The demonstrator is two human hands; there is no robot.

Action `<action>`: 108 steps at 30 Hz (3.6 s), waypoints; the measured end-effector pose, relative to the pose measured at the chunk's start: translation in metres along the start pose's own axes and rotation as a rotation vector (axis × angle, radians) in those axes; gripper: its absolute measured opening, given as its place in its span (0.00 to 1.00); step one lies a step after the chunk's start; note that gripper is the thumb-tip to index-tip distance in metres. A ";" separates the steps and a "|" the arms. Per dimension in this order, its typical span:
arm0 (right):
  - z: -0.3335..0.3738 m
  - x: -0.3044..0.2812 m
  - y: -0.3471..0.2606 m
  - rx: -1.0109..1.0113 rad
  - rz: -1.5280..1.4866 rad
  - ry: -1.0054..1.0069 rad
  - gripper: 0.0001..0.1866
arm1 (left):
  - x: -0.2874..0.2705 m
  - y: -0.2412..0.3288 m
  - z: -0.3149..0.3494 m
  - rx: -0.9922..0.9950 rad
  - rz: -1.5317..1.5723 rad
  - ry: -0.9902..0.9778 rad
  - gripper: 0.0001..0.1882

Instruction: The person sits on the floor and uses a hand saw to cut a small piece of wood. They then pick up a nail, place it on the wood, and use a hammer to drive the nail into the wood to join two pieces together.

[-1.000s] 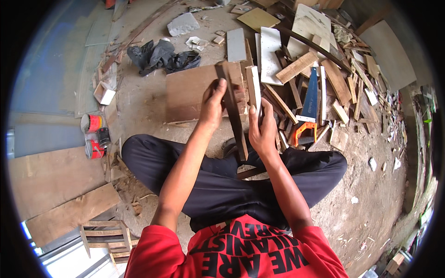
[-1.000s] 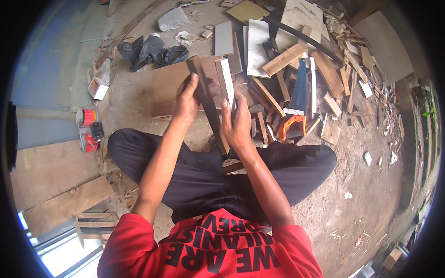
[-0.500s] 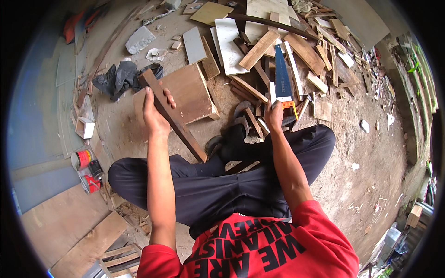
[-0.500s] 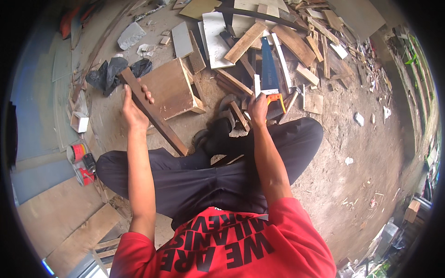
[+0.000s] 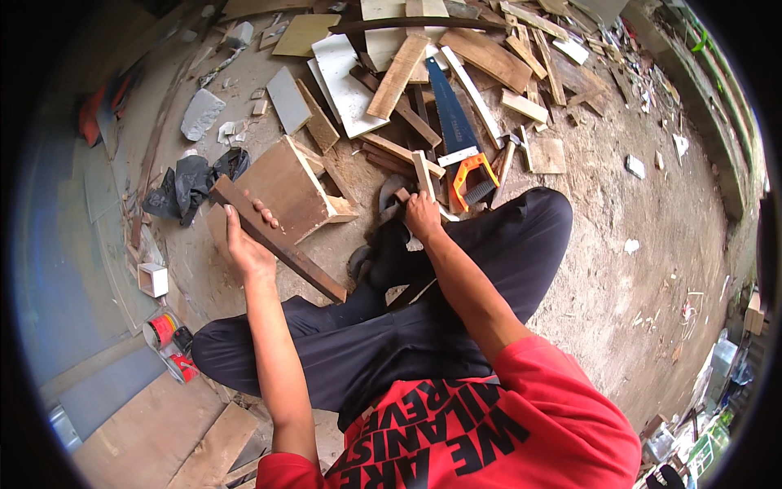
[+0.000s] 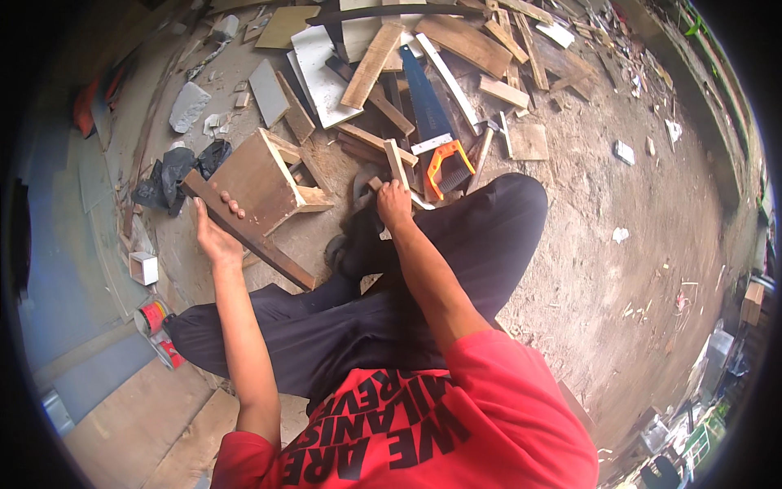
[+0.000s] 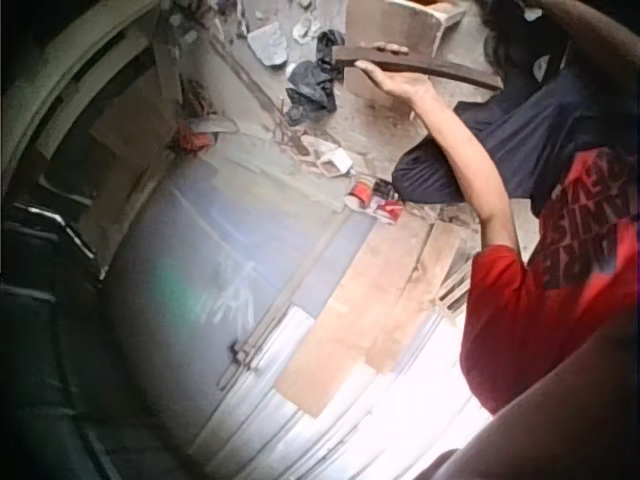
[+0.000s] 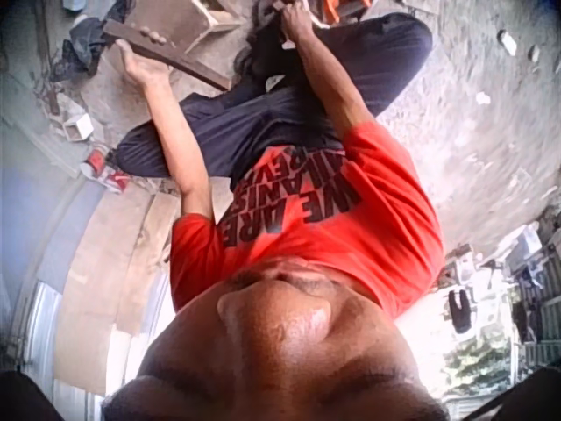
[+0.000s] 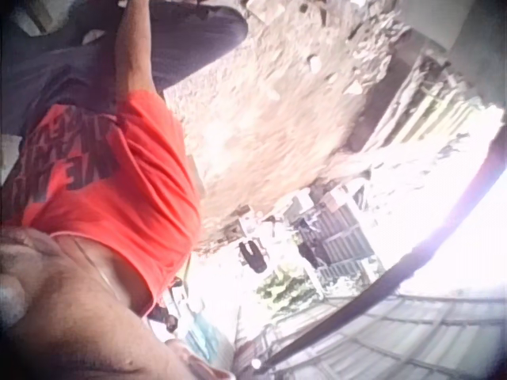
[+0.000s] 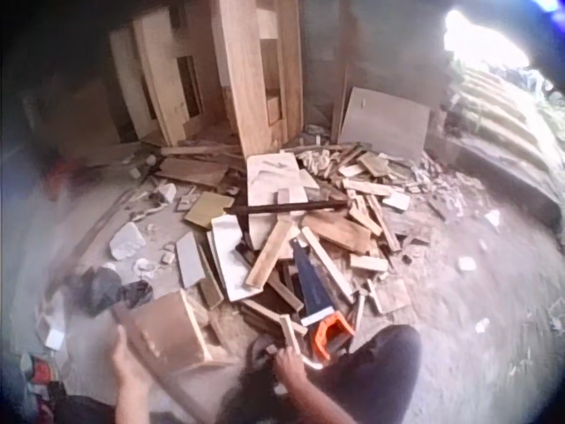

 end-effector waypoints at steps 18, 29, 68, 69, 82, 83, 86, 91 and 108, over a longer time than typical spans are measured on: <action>-0.009 -0.062 0.040 0.410 -0.366 0.450 0.21 | 0.024 0.006 0.005 -0.005 0.117 0.036 0.27; -0.011 -0.007 0.035 0.215 -0.492 0.157 0.16 | 0.011 0.008 0.006 -0.034 0.223 0.117 0.26; -0.012 -0.133 0.003 0.088 -0.833 0.428 0.20 | 0.035 0.066 -0.041 -0.159 0.214 -0.095 0.21; -0.010 -0.142 -0.006 0.060 -0.843 0.405 0.21 | 0.031 0.065 -0.041 -0.160 0.216 -0.093 0.21; 0.005 -0.308 -0.146 -0.467 -1.074 0.423 0.22 | 0.086 0.093 0.011 0.554 -1.110 -0.661 0.26; 0.006 -0.305 -0.148 -0.459 -1.140 0.365 0.22 | 0.081 0.089 0.011 0.600 -1.182 -0.633 0.26; 0.012 -0.310 -0.159 -0.525 -1.129 0.331 0.21 | 0.069 0.094 0.011 0.571 -1.398 -0.568 0.28; 0.008 -0.303 -0.169 -0.615 -1.074 0.303 0.22 | 0.069 0.111 0.008 0.612 -1.593 -0.644 0.27; -0.032 -0.279 -0.172 -0.684 -0.994 0.192 0.24 | 0.044 0.085 -0.010 0.702 -1.602 -0.582 0.27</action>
Point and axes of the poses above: each hand's wrist, its own z-axis away from the middle knuckle, its own x-axis out of the palm, y = z × x, the point moved 6 cm from there along -z, towards the middle knuckle, and after that the axes turned 9 degrees about z, right-handed, at the moved point
